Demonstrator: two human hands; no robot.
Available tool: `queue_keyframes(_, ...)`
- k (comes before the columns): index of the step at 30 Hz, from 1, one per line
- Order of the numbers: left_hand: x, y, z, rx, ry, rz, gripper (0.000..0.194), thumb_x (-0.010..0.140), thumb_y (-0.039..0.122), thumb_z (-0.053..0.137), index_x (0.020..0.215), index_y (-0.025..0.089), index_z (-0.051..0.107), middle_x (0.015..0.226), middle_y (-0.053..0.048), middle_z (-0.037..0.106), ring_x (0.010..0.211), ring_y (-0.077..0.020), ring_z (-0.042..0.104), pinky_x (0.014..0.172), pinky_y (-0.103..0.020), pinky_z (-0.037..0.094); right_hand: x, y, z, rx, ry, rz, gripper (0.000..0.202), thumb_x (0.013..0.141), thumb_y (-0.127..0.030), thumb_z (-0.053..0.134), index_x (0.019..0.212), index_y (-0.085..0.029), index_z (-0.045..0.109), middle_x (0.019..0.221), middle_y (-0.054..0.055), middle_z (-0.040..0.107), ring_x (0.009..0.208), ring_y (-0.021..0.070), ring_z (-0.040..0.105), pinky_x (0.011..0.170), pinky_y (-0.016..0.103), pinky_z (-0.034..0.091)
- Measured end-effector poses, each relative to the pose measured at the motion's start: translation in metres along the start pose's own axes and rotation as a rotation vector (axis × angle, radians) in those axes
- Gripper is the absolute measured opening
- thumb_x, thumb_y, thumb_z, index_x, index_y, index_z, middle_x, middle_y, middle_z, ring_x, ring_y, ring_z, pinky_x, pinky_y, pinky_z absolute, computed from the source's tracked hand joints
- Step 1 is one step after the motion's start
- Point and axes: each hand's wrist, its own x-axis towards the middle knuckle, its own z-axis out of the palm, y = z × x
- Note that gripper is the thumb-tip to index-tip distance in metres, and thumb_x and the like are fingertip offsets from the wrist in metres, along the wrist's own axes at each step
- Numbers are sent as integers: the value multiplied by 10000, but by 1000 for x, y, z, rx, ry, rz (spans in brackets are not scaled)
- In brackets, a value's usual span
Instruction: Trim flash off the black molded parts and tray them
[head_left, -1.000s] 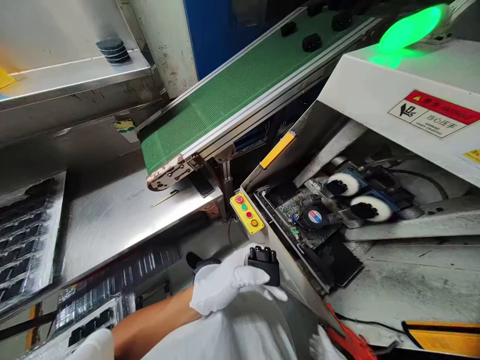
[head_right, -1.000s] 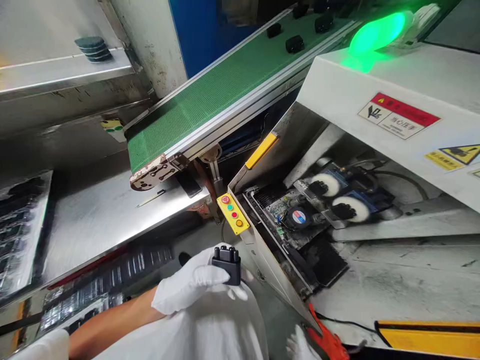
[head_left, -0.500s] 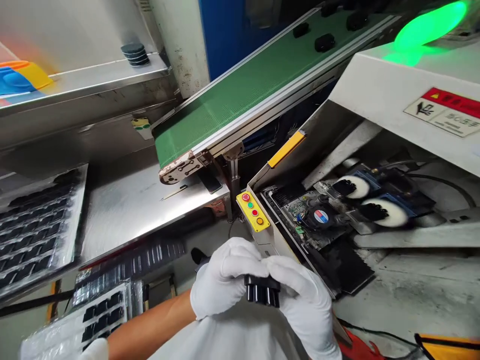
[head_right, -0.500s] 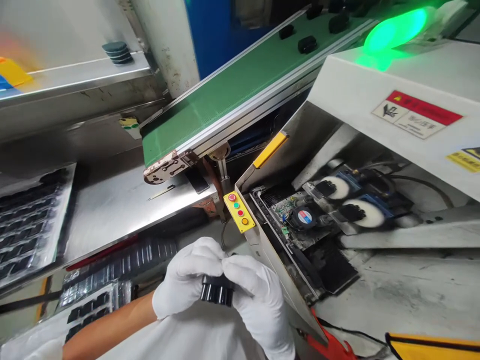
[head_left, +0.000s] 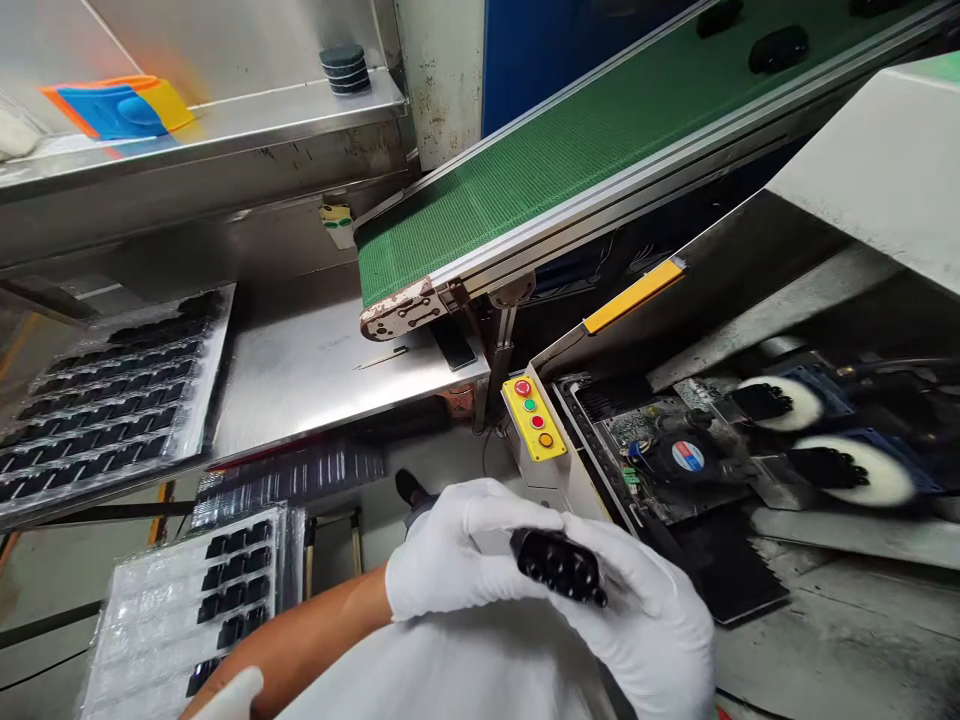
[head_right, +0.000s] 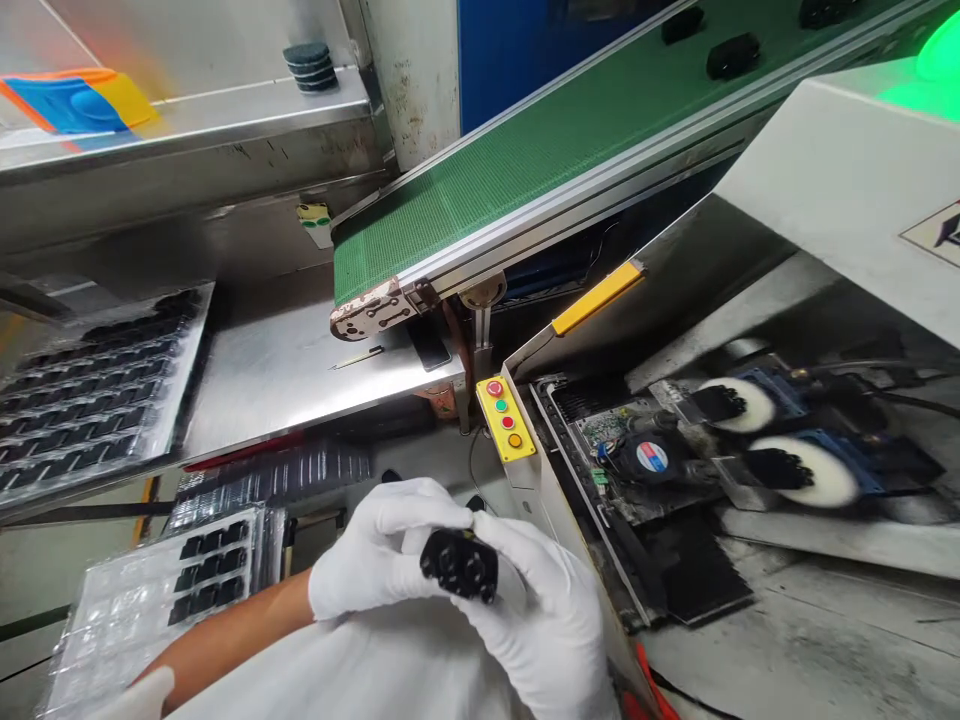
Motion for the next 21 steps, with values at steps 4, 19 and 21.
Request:
queue_keyframes(4, -3, 24, 2, -243, -83, -632, 433, 713, 468, 823, 938, 104, 756, 838, -80, 727, 778, -204, 666, 724, -290, 525, 0, -23, -5, 188, -113, 540, 443, 800, -500, 736, 1084, -160, 748, 779, 86, 756, 664, 231, 716, 565, 280, 604)
queue_keyframes(19, 5, 51, 2, -678, -193, -763, 353, 725, 421, 766, 814, 81, 746, 829, -124, 721, 655, -168, 641, 595, -259, 507, 15, -69, 3, 282, -285, 550, 605, 844, -700, 559, 972, -150, 776, 637, 86, 698, 570, 221, 662, 518, 285, 518)
queue_keyframes(21, 2, 48, 0, -673, -177, -770, 348, 733, 410, 764, 857, 85, 759, 843, -125, 732, 667, -179, 652, 607, -270, 516, 16, -67, 3, 273, -293, 542, 595, 840, -708, 559, 929, -163, 782, 638, 89, 703, 568, 224, 663, 530, 296, 528)
